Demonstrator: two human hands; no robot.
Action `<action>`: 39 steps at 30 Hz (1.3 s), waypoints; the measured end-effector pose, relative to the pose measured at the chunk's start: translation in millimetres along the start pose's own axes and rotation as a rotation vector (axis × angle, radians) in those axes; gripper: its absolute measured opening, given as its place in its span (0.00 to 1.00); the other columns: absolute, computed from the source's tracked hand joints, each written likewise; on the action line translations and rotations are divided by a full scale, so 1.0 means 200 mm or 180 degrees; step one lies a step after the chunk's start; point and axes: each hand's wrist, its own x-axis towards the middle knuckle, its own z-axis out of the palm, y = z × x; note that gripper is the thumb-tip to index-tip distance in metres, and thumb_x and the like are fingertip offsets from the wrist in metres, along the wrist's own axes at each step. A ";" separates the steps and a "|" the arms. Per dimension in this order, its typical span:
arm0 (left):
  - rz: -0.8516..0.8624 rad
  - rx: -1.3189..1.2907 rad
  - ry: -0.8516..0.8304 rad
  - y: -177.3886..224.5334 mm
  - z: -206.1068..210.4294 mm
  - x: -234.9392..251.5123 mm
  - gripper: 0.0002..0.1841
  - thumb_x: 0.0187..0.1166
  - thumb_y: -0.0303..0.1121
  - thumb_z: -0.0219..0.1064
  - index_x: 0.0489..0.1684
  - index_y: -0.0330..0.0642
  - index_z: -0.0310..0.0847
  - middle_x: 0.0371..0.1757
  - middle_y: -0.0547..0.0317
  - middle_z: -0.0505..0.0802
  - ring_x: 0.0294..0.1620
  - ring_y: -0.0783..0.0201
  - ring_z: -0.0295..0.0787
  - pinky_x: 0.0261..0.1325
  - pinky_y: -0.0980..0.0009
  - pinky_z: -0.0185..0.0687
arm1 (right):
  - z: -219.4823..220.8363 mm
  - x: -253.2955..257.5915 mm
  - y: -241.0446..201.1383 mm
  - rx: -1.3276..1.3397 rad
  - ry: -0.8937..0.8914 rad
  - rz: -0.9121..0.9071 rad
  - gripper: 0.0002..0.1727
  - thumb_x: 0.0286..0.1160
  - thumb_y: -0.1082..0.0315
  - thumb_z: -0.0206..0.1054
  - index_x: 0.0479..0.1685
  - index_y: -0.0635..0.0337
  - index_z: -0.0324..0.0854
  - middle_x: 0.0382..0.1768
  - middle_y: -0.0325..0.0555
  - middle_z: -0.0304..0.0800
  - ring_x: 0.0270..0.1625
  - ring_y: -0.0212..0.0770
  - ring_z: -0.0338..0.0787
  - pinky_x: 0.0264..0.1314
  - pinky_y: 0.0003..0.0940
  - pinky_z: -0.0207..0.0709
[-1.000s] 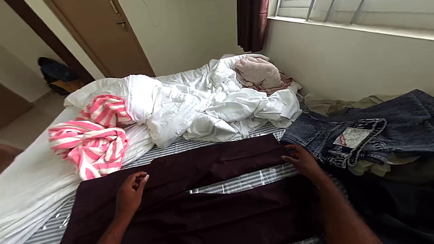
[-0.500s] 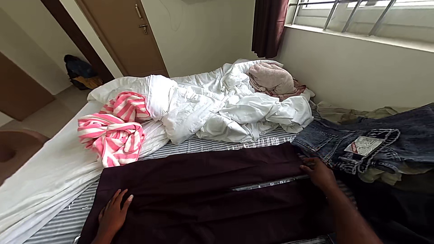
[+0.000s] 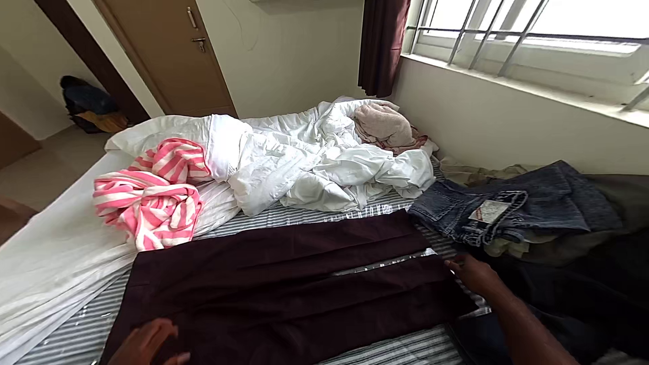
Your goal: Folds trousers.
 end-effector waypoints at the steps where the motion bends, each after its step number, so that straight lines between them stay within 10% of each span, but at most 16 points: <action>1: 0.0340 0.0169 -0.0248 0.03 -0.02 -0.06 0.40 0.73 0.69 0.65 0.51 0.31 0.87 0.56 0.29 0.90 0.60 0.30 0.88 0.62 0.35 0.81 | -0.02 -0.04 0.04 -0.0063 -0.0226 0.0032 0.35 0.84 0.43 0.65 0.79 0.63 0.73 0.61 0.71 0.88 0.66 0.70 0.87 0.69 0.69 0.76; 5: 0.0602 0.0392 -0.1127 0.06 0.02 -0.28 0.44 0.69 0.71 0.67 0.64 0.34 0.84 0.66 0.31 0.87 0.65 0.30 0.85 0.64 0.34 0.78 | 0.02 -0.11 0.18 -0.0043 -0.1004 0.0063 0.42 0.78 0.38 0.68 0.74 0.70 0.74 0.57 0.70 0.89 0.55 0.63 0.92 0.64 0.62 0.82; 11: 0.0049 0.0623 -0.0946 -0.01 0.12 -0.45 0.30 0.65 0.33 0.80 0.71 0.35 0.81 0.72 0.33 0.85 0.72 0.29 0.80 0.67 0.33 0.77 | 0.09 -0.12 0.21 -0.0407 -0.1455 0.0145 0.36 0.79 0.39 0.68 0.55 0.72 0.84 0.50 0.66 0.87 0.49 0.56 0.87 0.58 0.58 0.78; 15: -0.0548 0.0135 -0.0479 -0.02 0.06 -0.52 0.21 0.69 0.17 0.68 0.63 0.32 0.85 0.66 0.34 0.89 0.70 0.32 0.84 0.71 0.34 0.74 | 0.06 -0.23 0.20 0.0998 -0.1050 0.0185 0.26 0.85 0.53 0.67 0.66 0.68 0.79 0.52 0.58 0.90 0.46 0.46 0.90 0.53 0.45 0.84; 17: -0.0698 -0.0098 -0.0230 -0.02 0.01 -0.55 0.20 0.70 0.13 0.61 0.61 0.32 0.86 0.65 0.34 0.90 0.70 0.32 0.85 0.74 0.36 0.74 | 0.05 -0.28 0.21 0.1814 -0.0581 0.0298 0.22 0.84 0.61 0.69 0.69 0.63 0.75 0.42 0.52 0.92 0.32 0.39 0.90 0.34 0.34 0.84; 22: -0.0266 -0.0403 -0.0672 -0.06 -0.10 -0.64 0.15 0.78 0.17 0.60 0.57 0.33 0.90 0.61 0.36 0.91 0.66 0.36 0.88 0.72 0.40 0.78 | -0.03 -0.35 0.30 0.2031 -0.0066 0.0434 0.31 0.81 0.71 0.69 0.80 0.57 0.59 0.31 0.48 0.82 0.21 0.36 0.79 0.22 0.31 0.74; 25: -0.0362 -0.0904 -0.0762 -0.07 -0.16 -0.66 0.13 0.79 0.18 0.61 0.54 0.32 0.91 0.59 0.35 0.92 0.64 0.36 0.88 0.72 0.39 0.78 | -0.07 -0.39 0.35 0.2180 -0.0055 0.0282 0.10 0.86 0.69 0.65 0.60 0.58 0.78 0.28 0.44 0.82 0.19 0.33 0.76 0.20 0.28 0.71; 32: -0.0765 -0.1492 0.0201 -0.22 -0.37 -0.53 0.12 0.82 0.27 0.64 0.52 0.27 0.90 0.57 0.36 0.93 0.62 0.47 0.91 0.72 0.49 0.81 | -0.23 -0.41 0.36 0.2770 -0.0759 -0.0944 0.23 0.73 0.79 0.69 0.70 0.62 0.82 0.56 0.46 0.93 0.51 0.34 0.93 0.59 0.31 0.87; 39: -0.1178 -0.1226 -0.0718 -0.39 -0.66 0.08 0.10 0.83 0.28 0.69 0.52 0.31 0.92 0.50 0.40 0.96 0.55 0.50 0.93 0.70 0.48 0.80 | -0.33 -0.09 0.17 0.1930 -0.0170 -0.1293 0.08 0.76 0.74 0.70 0.49 0.64 0.90 0.42 0.47 0.94 0.43 0.36 0.90 0.52 0.38 0.85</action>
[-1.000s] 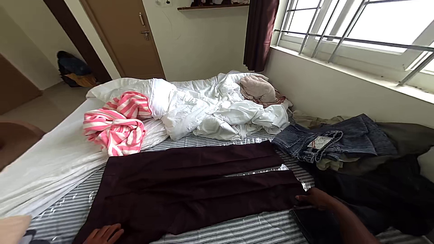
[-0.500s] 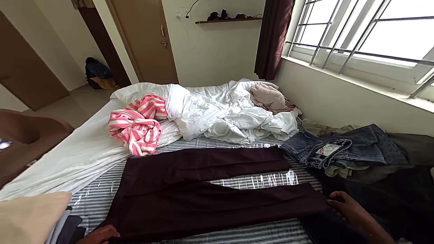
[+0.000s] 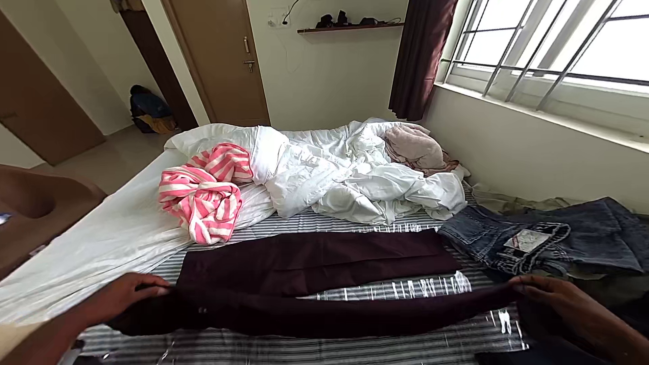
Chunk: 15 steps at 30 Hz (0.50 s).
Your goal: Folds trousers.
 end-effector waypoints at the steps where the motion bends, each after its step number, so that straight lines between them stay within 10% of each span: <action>1: -0.0038 0.0078 -0.0135 0.06 -0.05 0.10 0.10 0.83 0.28 0.69 0.50 0.31 0.92 0.47 0.41 0.96 0.53 0.51 0.93 0.68 0.49 0.80 | 0.01 0.08 -0.04 0.0215 0.0081 -0.0030 0.09 0.80 0.72 0.66 0.52 0.64 0.88 0.45 0.45 0.94 0.46 0.35 0.90 0.55 0.37 0.84; 5: -0.0019 0.0408 0.0571 0.11 -0.11 0.53 0.09 0.81 0.32 0.72 0.47 0.37 0.94 0.47 0.44 0.96 0.54 0.48 0.92 0.67 0.43 0.80 | 0.20 0.41 -0.10 0.0379 0.0775 0.0046 0.16 0.89 0.60 0.62 0.61 0.63 0.83 0.53 0.52 0.91 0.53 0.44 0.90 0.58 0.53 0.83; 10: -0.1238 0.0179 0.2865 -0.02 0.23 0.73 0.31 0.80 0.46 0.72 0.76 0.33 0.76 0.75 0.22 0.78 0.79 0.21 0.69 0.72 0.19 0.59 | 0.49 0.68 0.03 -0.0977 0.1143 0.0295 0.21 0.85 0.61 0.69 0.69 0.64 0.83 0.56 0.69 0.90 0.59 0.68 0.89 0.65 0.73 0.75; 15: -0.2175 -0.0828 0.2042 -0.26 0.57 0.62 0.46 0.83 0.69 0.53 0.71 0.26 0.78 0.68 0.20 0.83 0.75 0.26 0.76 0.76 0.28 0.64 | 0.61 0.62 -0.02 -0.2338 0.0849 0.0622 0.39 0.77 0.49 0.74 0.83 0.58 0.67 0.55 0.73 0.90 0.62 0.77 0.87 0.68 0.79 0.70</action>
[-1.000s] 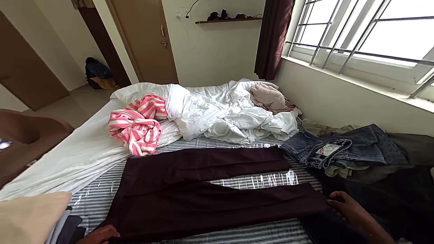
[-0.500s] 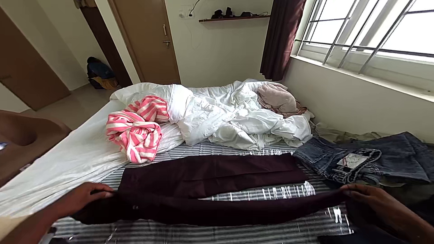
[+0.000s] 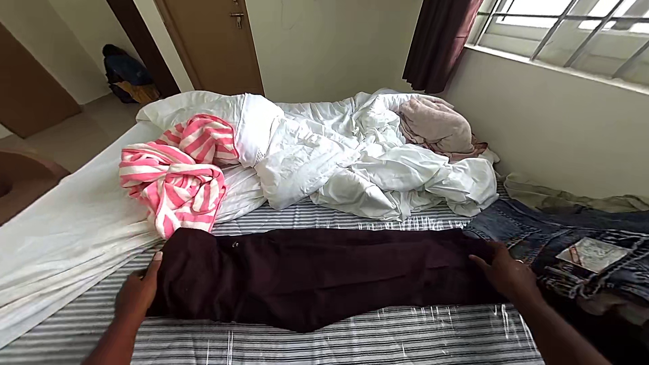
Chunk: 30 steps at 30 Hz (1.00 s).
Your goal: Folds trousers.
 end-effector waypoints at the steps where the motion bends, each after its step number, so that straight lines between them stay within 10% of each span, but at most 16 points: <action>1: 0.0104 -0.0074 -0.0239 -0.05 0.00 0.02 0.45 0.83 0.69 0.53 0.63 0.25 0.82 0.63 0.21 0.86 0.71 0.27 0.80 0.73 0.27 0.67 | 0.00 -0.01 -0.02 -0.0200 -0.0097 0.0019 0.43 0.76 0.44 0.73 0.86 0.57 0.63 0.59 0.70 0.89 0.66 0.74 0.86 0.74 0.78 0.65; 3: 0.0144 -0.0632 -0.0722 -0.06 -0.04 0.01 0.39 0.80 0.66 0.62 0.63 0.30 0.83 0.62 0.30 0.89 0.67 0.37 0.84 0.70 0.33 0.73 | 0.03 -0.01 -0.02 -0.0127 -0.0216 0.0008 0.49 0.74 0.42 0.75 0.89 0.57 0.56 0.68 0.68 0.85 0.72 0.73 0.82 0.79 0.81 0.55; 8: -0.0017 -0.0828 -0.1346 0.00 -0.07 -0.09 0.43 0.63 0.44 0.87 0.78 0.35 0.71 0.67 0.37 0.88 0.68 0.45 0.86 0.71 0.43 0.80 | 0.13 -0.02 -0.03 0.0793 -0.0344 -0.0069 0.63 0.61 0.65 0.87 0.94 0.57 0.41 0.70 0.81 0.77 0.68 0.80 0.82 0.68 0.77 0.73; 18: -0.0285 0.0653 -0.0445 -0.26 -0.27 -0.20 0.44 0.56 0.47 0.90 0.71 0.29 0.78 0.71 0.27 0.84 0.77 0.35 0.78 0.80 0.39 0.68 | 0.00 -0.28 0.24 0.0309 -0.1914 -0.0139 0.36 0.60 0.64 0.87 0.70 0.67 0.77 0.62 0.68 0.86 0.68 0.62 0.85 0.72 0.62 0.75; 22: -0.0240 0.1101 -0.0214 -0.24 -0.28 -0.28 0.50 0.60 0.47 0.88 0.85 0.36 0.66 0.79 0.24 0.76 0.82 0.27 0.69 0.78 0.28 0.63 | -0.08 -0.42 0.37 0.0227 -0.1714 0.0053 0.44 0.61 0.62 0.87 0.80 0.66 0.70 0.69 0.71 0.82 0.74 0.67 0.82 0.77 0.66 0.72; 26: 0.1597 0.0975 0.0141 -0.01 -0.17 -0.41 0.41 0.69 0.36 0.81 0.86 0.39 0.68 0.84 0.27 0.71 0.85 0.22 0.60 0.78 0.21 0.54 | -0.19 -0.57 0.33 0.1737 -0.1218 0.0455 0.29 0.76 0.59 0.77 0.74 0.63 0.78 0.65 0.66 0.86 0.65 0.60 0.87 0.69 0.60 0.79; 30: 0.3080 0.0947 -0.1128 0.35 0.12 -0.58 0.27 0.86 0.49 0.62 0.80 0.48 0.77 0.81 0.46 0.81 0.85 0.40 0.70 0.84 0.31 0.56 | -0.17 -0.60 0.24 0.1865 -0.1280 0.0637 0.24 0.82 0.53 0.71 0.60 0.68 0.85 0.55 0.62 0.90 0.58 0.54 0.89 0.66 0.57 0.79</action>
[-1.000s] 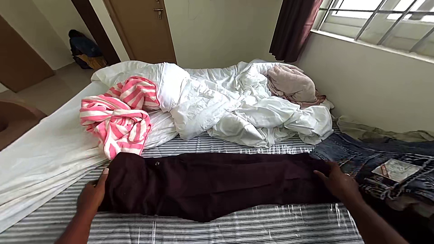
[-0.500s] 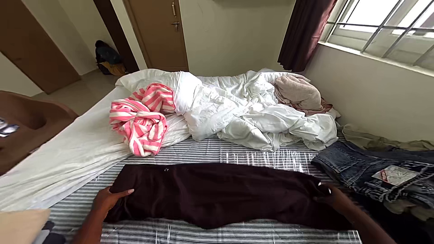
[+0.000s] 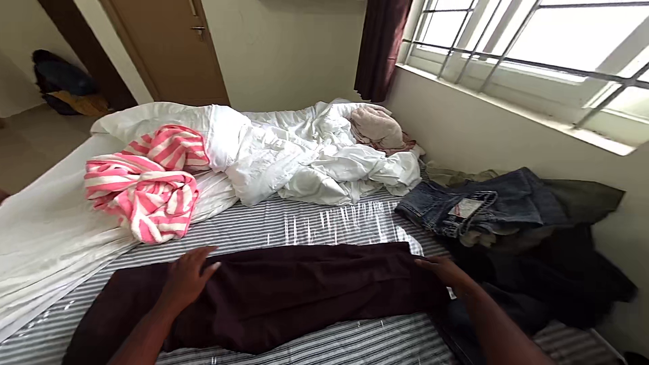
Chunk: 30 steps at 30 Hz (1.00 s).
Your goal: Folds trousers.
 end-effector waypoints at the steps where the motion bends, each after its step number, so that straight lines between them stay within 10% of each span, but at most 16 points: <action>1: 0.0149 0.0001 -0.0405 0.09 0.04 0.06 0.28 0.87 0.54 0.60 0.80 0.50 0.77 0.80 0.51 0.82 0.86 0.45 0.70 0.88 0.36 0.52 | 0.01 0.02 0.00 -0.0155 0.0029 0.0099 0.23 0.81 0.54 0.73 0.57 0.68 0.86 0.53 0.62 0.90 0.56 0.54 0.89 0.65 0.57 0.79; 6: 0.0278 0.0343 -0.1209 0.24 0.20 0.17 0.21 0.86 0.51 0.63 0.68 0.49 0.87 0.68 0.49 0.90 0.79 0.47 0.77 0.91 0.42 0.45 | -0.02 0.04 -0.03 0.0027 -0.0108 0.0053 0.18 0.78 0.62 0.74 0.60 0.64 0.85 0.53 0.58 0.92 0.54 0.50 0.91 0.61 0.52 0.83; 13: 0.0243 -0.0674 0.0277 0.00 0.19 0.26 0.19 0.85 0.45 0.63 0.49 0.38 0.92 0.48 0.44 0.92 0.56 0.42 0.87 0.65 0.30 0.71 | -0.04 0.14 0.04 0.1234 -0.0034 -0.0698 0.22 0.78 0.75 0.70 0.70 0.62 0.77 0.51 0.54 0.93 0.49 0.46 0.93 0.53 0.45 0.88; 18: -0.0436 -0.0174 -0.0279 0.06 0.28 0.23 0.23 0.84 0.52 0.65 0.68 0.48 0.86 0.70 0.46 0.88 0.75 0.40 0.80 0.79 0.29 0.59 | 0.00 0.18 0.02 -0.0194 -0.0150 -0.0017 0.29 0.81 0.52 0.72 0.72 0.66 0.79 0.60 0.64 0.88 0.60 0.58 0.89 0.63 0.59 0.81; 22: -0.0368 -0.0001 0.0055 -0.01 0.28 0.21 0.29 0.81 0.63 0.60 0.63 0.50 0.89 0.62 0.51 0.92 0.71 0.44 0.83 0.81 0.32 0.56 | 0.03 0.07 -0.08 -0.0586 -0.0736 0.0497 0.35 0.77 0.42 0.72 0.68 0.65 0.80 0.59 0.61 0.88 0.60 0.55 0.89 0.63 0.56 0.82; 30: -0.0255 -0.0221 -0.0093 -0.23 0.18 0.09 0.40 0.83 0.70 0.44 0.59 0.46 0.91 0.64 0.47 0.91 0.75 0.41 0.80 0.82 0.28 0.50 | 0.04 0.06 -0.06 0.0381 -0.0914 0.0201 0.24 0.78 0.56 0.74 0.64 0.65 0.81 0.52 0.53 0.93 0.54 0.44 0.92 0.61 0.45 0.85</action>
